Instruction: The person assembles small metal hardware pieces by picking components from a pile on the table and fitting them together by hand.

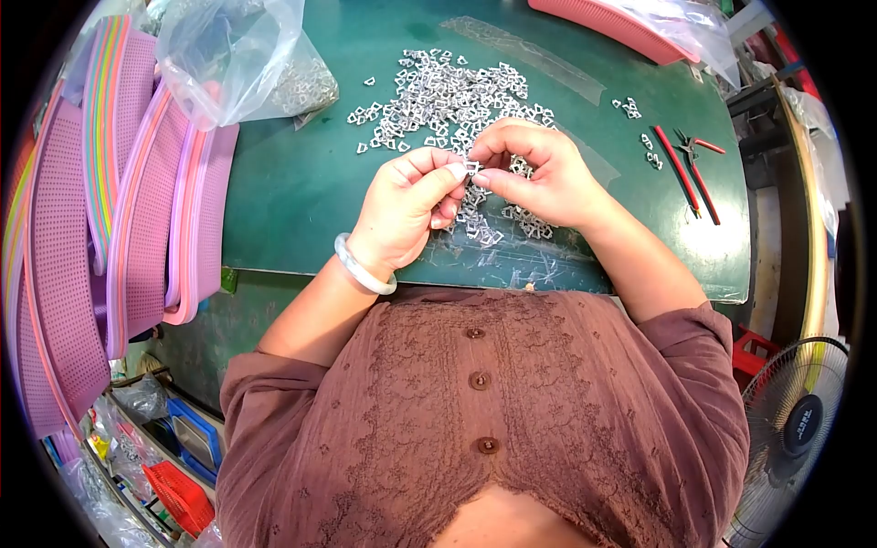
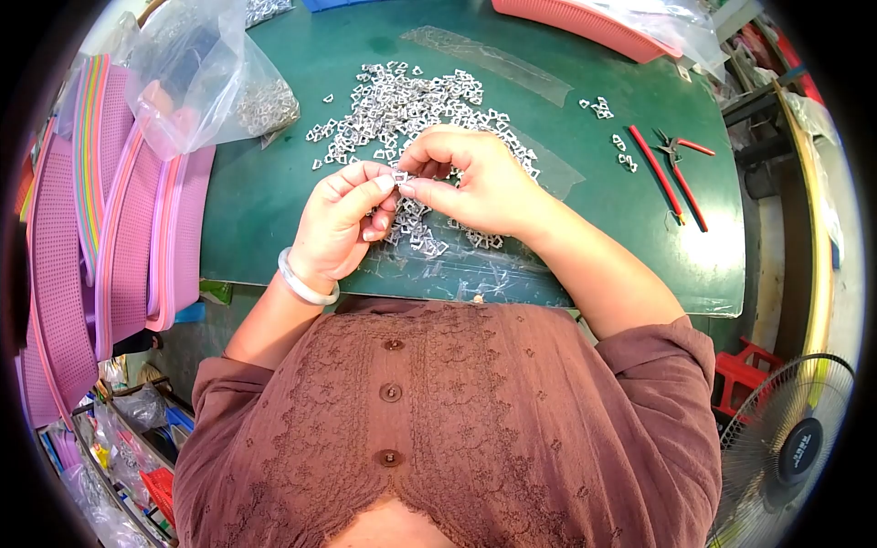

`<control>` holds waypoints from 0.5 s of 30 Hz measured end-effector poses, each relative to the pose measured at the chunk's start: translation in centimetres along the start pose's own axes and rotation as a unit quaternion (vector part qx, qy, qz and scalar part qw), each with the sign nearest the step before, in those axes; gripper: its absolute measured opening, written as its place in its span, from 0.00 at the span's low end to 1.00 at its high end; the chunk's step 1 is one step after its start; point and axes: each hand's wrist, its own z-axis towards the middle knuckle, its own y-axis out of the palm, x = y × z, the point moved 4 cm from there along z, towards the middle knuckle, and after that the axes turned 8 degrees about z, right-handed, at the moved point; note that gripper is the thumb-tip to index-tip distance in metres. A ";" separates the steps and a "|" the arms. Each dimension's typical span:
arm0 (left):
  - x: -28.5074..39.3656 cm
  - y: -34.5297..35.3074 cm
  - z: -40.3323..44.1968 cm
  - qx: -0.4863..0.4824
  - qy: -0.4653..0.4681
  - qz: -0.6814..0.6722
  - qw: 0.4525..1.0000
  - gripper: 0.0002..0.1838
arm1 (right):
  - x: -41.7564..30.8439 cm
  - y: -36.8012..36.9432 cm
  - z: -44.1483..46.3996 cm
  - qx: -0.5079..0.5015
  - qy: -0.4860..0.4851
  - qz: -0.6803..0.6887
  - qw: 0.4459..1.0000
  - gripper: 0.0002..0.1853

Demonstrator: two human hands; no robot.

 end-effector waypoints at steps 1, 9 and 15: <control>0.0 0.0 0.0 0.004 0.004 0.005 1.000 0.04 | -0.1 0.0 0.0 0.002 0.000 -0.006 1.000 0.05; 0.3 0.1 -0.2 0.004 0.016 0.005 1.000 0.05 | -0.3 0.1 0.0 0.009 -0.024 -0.035 0.999 0.04; 0.4 0.0 -0.3 0.016 0.022 0.025 0.999 0.05 | -0.6 0.1 0.1 0.002 -0.069 -0.069 0.995 0.05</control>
